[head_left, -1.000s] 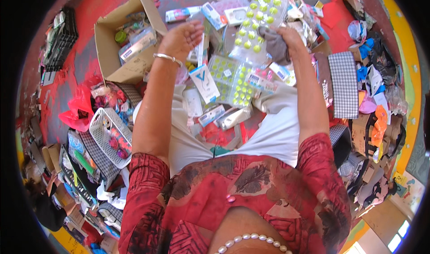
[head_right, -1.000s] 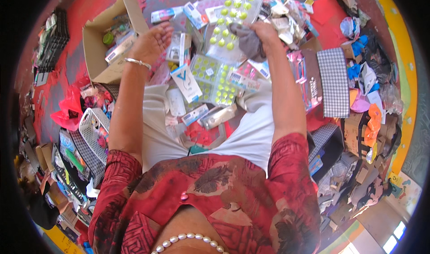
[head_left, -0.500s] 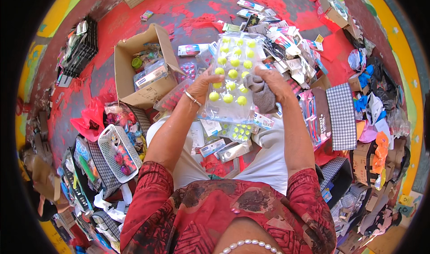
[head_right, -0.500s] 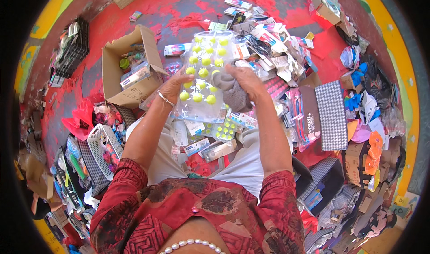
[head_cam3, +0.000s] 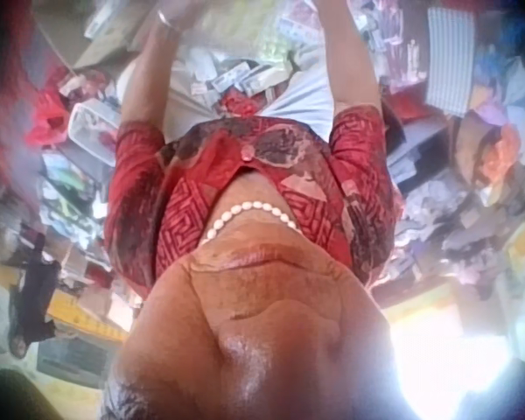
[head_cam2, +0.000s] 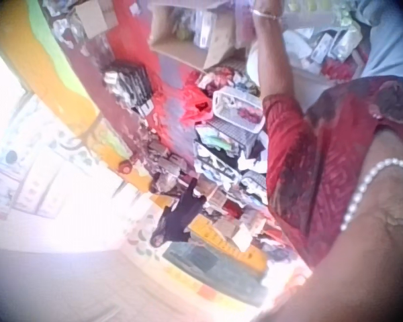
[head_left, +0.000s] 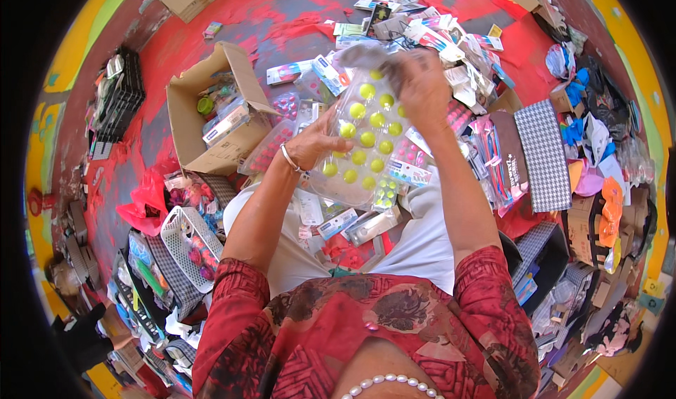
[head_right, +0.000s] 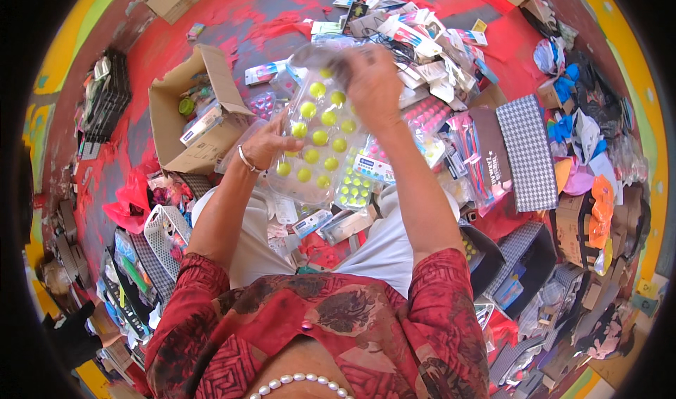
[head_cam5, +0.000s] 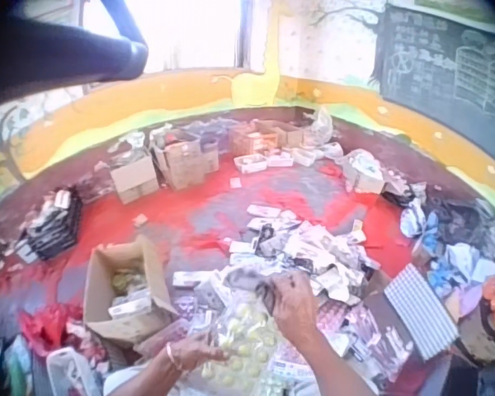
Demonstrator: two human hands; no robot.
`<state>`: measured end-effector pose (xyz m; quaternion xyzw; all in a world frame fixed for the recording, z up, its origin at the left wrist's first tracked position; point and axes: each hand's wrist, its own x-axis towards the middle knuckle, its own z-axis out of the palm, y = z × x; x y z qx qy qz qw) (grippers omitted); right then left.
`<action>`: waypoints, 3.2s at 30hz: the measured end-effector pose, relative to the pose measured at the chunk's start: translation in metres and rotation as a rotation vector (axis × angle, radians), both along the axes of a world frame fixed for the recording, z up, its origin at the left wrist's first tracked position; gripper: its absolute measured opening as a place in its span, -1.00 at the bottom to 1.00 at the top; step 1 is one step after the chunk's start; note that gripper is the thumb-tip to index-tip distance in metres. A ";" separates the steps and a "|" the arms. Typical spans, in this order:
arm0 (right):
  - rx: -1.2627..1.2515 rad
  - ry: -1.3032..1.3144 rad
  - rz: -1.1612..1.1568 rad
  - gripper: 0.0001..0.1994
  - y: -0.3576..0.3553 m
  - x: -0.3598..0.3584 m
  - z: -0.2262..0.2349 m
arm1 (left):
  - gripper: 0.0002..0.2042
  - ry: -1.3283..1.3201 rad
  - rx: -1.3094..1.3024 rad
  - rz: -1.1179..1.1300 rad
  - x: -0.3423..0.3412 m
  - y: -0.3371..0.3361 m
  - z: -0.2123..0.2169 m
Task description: The person sits on the floor and repeatedly picks up blister packs containing small yellow balls, wipes them with a cloth, and places them into a black bin. The person handles multiple packs one at a time, turning them over and stacking them in the bin.
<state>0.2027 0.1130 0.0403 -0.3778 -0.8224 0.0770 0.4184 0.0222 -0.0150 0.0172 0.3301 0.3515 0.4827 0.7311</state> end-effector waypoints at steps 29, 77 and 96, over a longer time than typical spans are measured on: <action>-0.910 0.356 0.189 -0.53 0.011 0.018 0.020 | -0.13 0.427 0.088 -0.048 -0.009 -0.003 -0.007; -1.173 1.125 0.367 -0.67 -0.184 0.073 0.088 | -0.67 -0.574 0.077 1.060 -0.014 -0.073 0.060; -1.547 0.870 0.720 -0.52 -0.195 0.025 0.094 | -0.67 -0.552 0.124 0.892 -0.003 -0.089 0.065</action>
